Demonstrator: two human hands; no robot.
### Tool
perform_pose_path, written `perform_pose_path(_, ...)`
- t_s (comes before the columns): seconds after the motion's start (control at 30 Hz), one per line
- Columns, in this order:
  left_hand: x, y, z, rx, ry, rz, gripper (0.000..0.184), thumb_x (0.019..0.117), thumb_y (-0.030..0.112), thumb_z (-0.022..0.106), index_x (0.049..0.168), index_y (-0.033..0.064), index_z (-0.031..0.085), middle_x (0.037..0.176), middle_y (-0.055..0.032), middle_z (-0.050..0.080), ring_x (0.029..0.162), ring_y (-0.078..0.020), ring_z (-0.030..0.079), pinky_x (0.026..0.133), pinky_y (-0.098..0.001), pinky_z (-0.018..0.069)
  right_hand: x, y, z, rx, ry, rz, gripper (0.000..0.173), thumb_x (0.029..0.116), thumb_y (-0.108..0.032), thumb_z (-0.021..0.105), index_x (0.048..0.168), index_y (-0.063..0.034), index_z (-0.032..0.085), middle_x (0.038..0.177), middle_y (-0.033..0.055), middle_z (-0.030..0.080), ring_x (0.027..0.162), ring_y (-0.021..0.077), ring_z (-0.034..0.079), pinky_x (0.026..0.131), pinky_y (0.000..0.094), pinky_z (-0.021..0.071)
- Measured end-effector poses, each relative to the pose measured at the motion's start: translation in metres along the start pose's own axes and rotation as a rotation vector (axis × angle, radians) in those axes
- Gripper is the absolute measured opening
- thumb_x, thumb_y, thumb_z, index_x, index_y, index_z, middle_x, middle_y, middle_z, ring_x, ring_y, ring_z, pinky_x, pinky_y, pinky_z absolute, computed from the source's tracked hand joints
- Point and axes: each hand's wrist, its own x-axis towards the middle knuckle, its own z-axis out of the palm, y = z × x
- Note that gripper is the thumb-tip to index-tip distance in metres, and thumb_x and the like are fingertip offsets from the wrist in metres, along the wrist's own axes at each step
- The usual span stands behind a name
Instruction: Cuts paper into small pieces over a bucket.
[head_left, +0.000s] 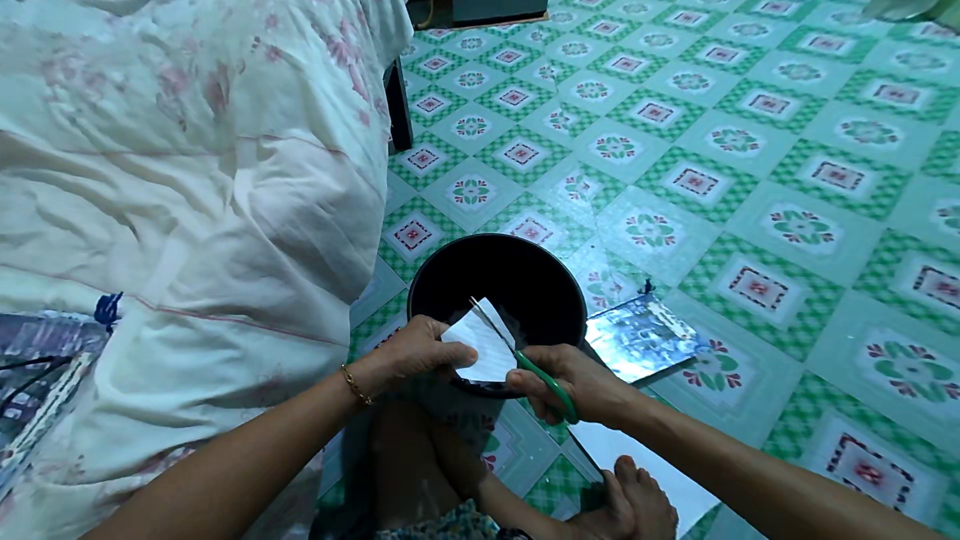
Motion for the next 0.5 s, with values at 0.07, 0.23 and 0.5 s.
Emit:
perform_pose_path(0.07,0.000,0.001,0.000,0.001,0.006,-0.003,0.010,0.0974,0.001,0.063,0.089,0.0036,0.067,0.072,0.0044,0.068,0.061,0.0001,0.062,0.060,-0.0156,0.0522,0.000,0.000,-0.001,0.044,0.029,-0.029,0.023,0.0987,-0.033,0.063,0.086,-0.0143,0.059,0.058,-0.0129,0.057,0.049,-0.0022,0.057,0.049,0.0145,0.0474)
perform_pose_path(0.23,0.003,0.001,-0.002,-0.040,0.101,0.013,0.009,0.0995,0.002,0.062,0.091,0.0015,0.066,0.070,0.0041,0.065,0.059,-0.0005,0.060,0.060,-0.0158,0.0518,-0.001,0.001,-0.005,0.089,0.049,-0.012,0.024,0.0992,-0.037,0.059,0.093,-0.0139,0.058,0.061,-0.0124,0.059,0.053,-0.0007,0.059,0.054,0.0158,0.0507)
perform_pose_path(0.5,0.007,0.006,-0.015,-0.111,0.316,0.088,0.007,0.0987,0.005,0.065,0.098,-0.0021,0.066,0.074,-0.0014,0.066,0.061,-0.0041,0.062,0.061,-0.0185,0.0532,-0.007,0.001,-0.015,-0.236,-0.044,0.094,0.049,0.0968,-0.050,0.059,0.112,-0.0036,0.059,0.081,-0.0033,0.059,0.069,0.0040,0.057,0.066,0.0244,0.0486)
